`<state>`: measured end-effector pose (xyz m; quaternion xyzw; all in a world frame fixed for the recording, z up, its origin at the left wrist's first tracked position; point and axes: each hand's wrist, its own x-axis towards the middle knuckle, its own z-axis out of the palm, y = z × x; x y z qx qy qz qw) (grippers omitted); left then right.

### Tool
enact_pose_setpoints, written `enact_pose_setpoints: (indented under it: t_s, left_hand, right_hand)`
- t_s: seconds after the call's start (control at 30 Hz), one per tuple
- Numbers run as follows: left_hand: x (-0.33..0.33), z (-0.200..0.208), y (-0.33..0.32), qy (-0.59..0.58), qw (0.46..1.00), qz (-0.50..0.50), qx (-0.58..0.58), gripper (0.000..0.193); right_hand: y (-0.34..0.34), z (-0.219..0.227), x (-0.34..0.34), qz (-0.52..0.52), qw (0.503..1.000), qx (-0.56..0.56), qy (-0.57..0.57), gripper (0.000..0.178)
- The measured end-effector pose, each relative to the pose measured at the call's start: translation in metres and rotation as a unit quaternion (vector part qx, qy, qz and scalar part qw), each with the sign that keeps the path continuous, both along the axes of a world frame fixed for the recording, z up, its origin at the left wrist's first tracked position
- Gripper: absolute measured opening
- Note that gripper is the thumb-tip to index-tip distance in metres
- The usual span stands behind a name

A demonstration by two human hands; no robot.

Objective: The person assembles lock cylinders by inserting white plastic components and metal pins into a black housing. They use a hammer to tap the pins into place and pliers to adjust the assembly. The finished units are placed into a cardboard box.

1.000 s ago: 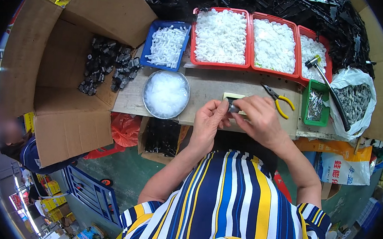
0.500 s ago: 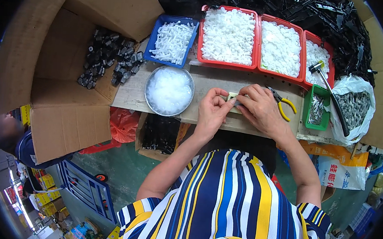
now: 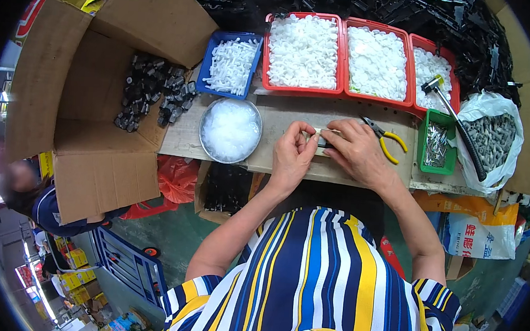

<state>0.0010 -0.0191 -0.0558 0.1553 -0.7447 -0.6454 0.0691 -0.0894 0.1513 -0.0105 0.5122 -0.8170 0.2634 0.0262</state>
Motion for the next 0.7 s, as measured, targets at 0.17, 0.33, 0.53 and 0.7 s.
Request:
enact_pose_setpoints:
  t_s: [0.17, 0.33, 0.53, 0.7]
  left_hand:
    - [0.000, 0.014, -0.005, -0.032, 0.999, -0.008, -0.003, 0.016]
    - [-0.026, 0.047, -0.019, 0.089, 0.981, 0.034, -0.169, 0.012]
    - [-0.088, 0.064, -0.043, 0.170, 0.878, 0.007, -0.447, 0.013]
    - [-0.112, 0.061, -0.054, 0.101, 0.871, -0.061, -0.477, 0.012]
  right_hand:
    - [0.052, 0.021, -0.012, -0.159, 0.983, -0.096, -0.006, 0.021]
    - [0.131, 0.019, -0.024, -0.375, 0.927, -0.006, -0.018, 0.011]
    - [0.156, 0.008, -0.024, -0.386, 0.918, 0.083, -0.037, 0.011]
    - [0.154, 0.007, -0.028, -0.393, 0.916, 0.052, -0.055, 0.007]
